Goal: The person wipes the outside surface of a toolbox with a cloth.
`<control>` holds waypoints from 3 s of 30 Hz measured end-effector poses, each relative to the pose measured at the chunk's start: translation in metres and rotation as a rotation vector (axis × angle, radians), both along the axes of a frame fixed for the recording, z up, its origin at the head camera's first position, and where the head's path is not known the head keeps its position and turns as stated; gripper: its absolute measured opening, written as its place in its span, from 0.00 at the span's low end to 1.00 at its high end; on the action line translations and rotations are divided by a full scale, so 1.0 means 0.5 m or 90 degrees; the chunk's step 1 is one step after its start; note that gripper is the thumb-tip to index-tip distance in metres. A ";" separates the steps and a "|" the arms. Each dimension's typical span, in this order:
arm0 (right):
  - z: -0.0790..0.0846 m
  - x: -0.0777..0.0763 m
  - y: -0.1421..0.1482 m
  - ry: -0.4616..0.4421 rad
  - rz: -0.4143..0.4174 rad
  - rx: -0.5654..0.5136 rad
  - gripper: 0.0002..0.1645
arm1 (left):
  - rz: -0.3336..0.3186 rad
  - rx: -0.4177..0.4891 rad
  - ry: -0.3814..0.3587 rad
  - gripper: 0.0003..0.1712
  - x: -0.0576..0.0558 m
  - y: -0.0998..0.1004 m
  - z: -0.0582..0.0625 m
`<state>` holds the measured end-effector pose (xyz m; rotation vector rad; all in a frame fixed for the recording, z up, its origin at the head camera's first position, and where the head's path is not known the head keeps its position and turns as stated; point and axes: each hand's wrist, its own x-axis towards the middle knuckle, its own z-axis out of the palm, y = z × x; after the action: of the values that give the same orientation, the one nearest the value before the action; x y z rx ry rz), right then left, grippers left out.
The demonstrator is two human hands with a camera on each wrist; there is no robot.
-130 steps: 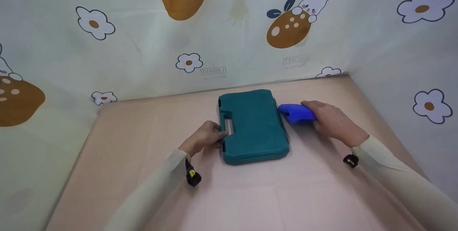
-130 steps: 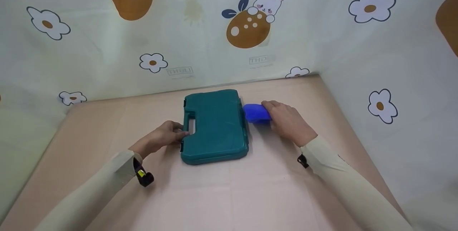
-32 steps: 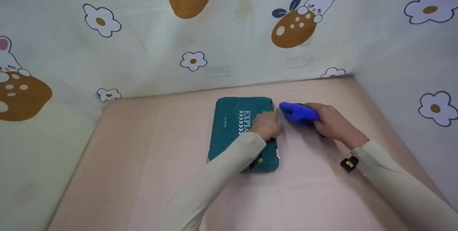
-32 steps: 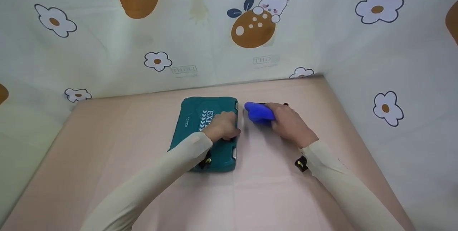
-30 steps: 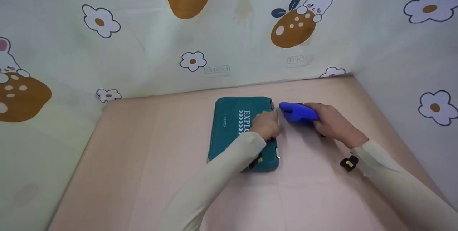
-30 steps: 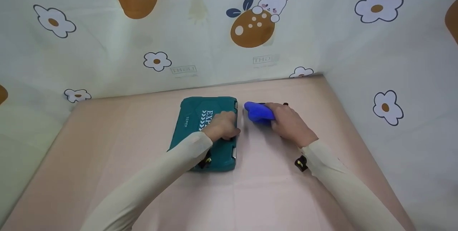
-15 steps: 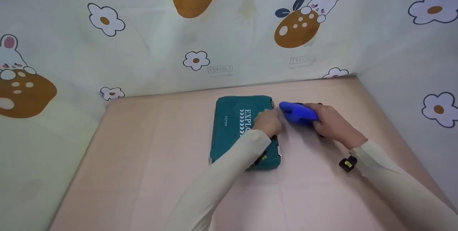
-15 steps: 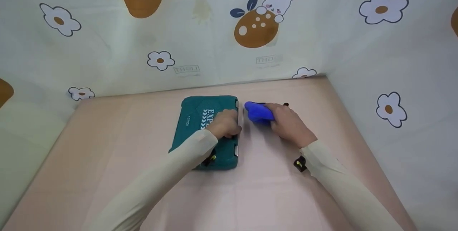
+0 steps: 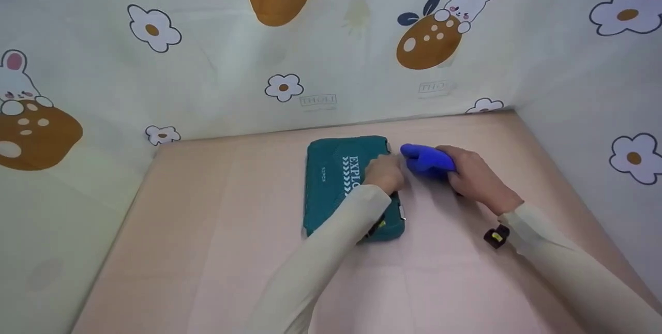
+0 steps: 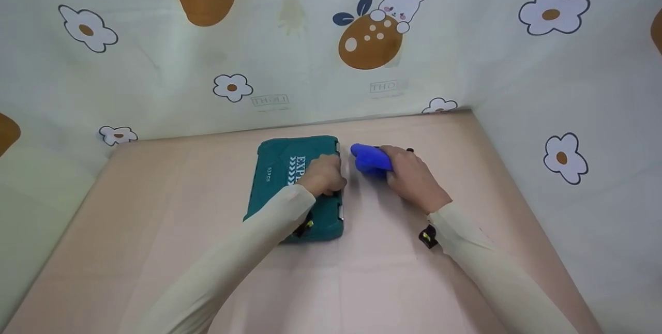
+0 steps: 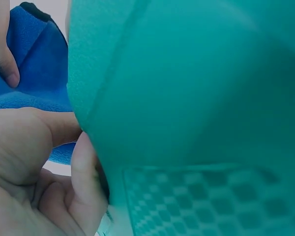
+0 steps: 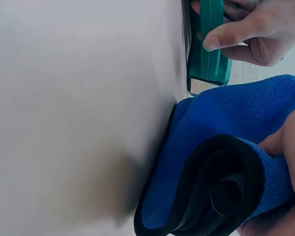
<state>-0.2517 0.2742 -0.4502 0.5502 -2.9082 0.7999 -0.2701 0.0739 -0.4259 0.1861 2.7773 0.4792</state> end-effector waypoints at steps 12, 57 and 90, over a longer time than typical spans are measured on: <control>-0.005 -0.003 -0.017 -0.035 -0.002 0.024 0.31 | -0.009 0.066 -0.019 0.23 0.008 -0.022 0.008; -0.028 -0.131 -0.121 -0.177 -0.104 -0.466 0.25 | -0.291 -0.112 0.040 0.78 0.097 -0.211 -0.009; -0.071 -0.123 -0.188 -0.260 -0.057 -0.447 0.32 | -0.261 -0.103 0.017 0.75 0.089 -0.231 -0.011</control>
<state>-0.3132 0.1801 -0.4857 0.1934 -2.6393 1.9771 -0.2258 -0.0416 -0.4314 0.7076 2.6835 0.1475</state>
